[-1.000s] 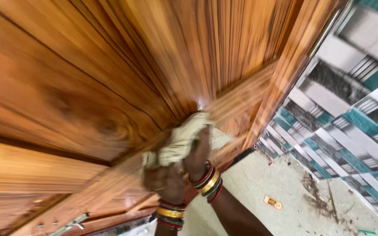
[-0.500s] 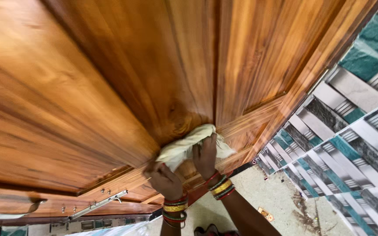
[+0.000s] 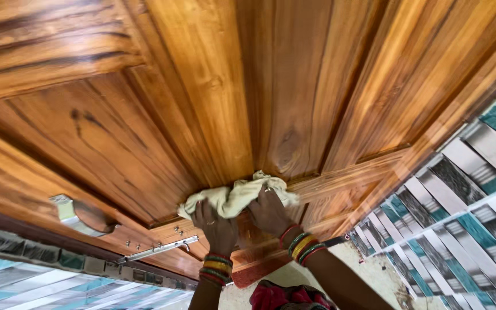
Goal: The person wipes the wooden surface of a door using a cloth, moving the cloth across the panels and handles.
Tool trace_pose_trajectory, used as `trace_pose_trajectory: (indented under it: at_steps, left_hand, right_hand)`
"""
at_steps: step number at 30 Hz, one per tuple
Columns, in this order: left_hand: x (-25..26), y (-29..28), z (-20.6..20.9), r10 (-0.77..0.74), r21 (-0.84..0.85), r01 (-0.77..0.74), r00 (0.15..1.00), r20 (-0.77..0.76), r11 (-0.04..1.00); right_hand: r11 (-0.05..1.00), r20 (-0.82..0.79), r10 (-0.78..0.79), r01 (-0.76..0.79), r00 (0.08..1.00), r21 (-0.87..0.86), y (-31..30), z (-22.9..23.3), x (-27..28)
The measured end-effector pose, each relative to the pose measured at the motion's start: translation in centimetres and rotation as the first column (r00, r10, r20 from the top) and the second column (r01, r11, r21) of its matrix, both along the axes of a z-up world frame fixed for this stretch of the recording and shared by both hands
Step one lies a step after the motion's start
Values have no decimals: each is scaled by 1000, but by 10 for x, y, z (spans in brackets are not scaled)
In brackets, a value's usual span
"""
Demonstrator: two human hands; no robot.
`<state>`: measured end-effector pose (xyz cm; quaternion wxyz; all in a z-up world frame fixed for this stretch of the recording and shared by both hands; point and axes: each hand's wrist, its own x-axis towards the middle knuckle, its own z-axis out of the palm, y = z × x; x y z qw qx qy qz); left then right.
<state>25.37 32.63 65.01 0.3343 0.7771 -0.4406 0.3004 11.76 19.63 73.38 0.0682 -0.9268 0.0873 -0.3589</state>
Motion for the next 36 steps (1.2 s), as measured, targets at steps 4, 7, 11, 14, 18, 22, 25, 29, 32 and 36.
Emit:
trace_pose_trajectory:
  at_steps: [4, 7, 11, 14, 18, 22, 25, 29, 32, 36]
  left_hand:
    - [40, -23, 83, 88, -108, -77, 991, 102, 991]
    - [46, -29, 184, 126, -155, -91, 964, 233, 984]
    - [19, -26, 218, -2, -310, 29, 996, 86, 950]
    - [-2, -18, 164, -85, -345, 101, 994, 62, 933]
    - [13, 14, 75, -9, -215, -73, 934, -358, 974]
    - [62, 26, 40, 531, 564, -310, 800, -281, 765]
    - [83, 13, 93, 392, 189, -369, 914, -106, 910]
    - [100, 44, 212, 247, -546, -219, 969, -22, 809]
    - [93, 62, 226, 295, -443, -270, 955, -13, 855]
    - [61, 55, 124, 190, -227, -171, 980, 64, 959]
  right_hand:
    - [990, 153, 125, -114, 980, -80, -2, 99, 29]
    - [996, 397, 82, -61, 914, -65, -3, 176, 35]
    - [927, 492, -249, 58, 834, 371, -9, 144, 49]
    - [993, 477, -114, 88, 871, 77, 11, 45, 64]
    - [982, -83, 174, -179, 981, -57, 43, -27, 85]
    - [875, -180, 407, -439, 896, -205, 80, 56, 138]
    - [904, -373, 262, -362, 890, -227, 88, 167, 159]
    - [952, 130, 196, -157, 972, -262, 81, 228, 150]
    - [936, 320, 165, -45, 933, -350, 92, 189, 150]
    - [935, 129, 294, -258, 947, -243, 89, 87, 119]
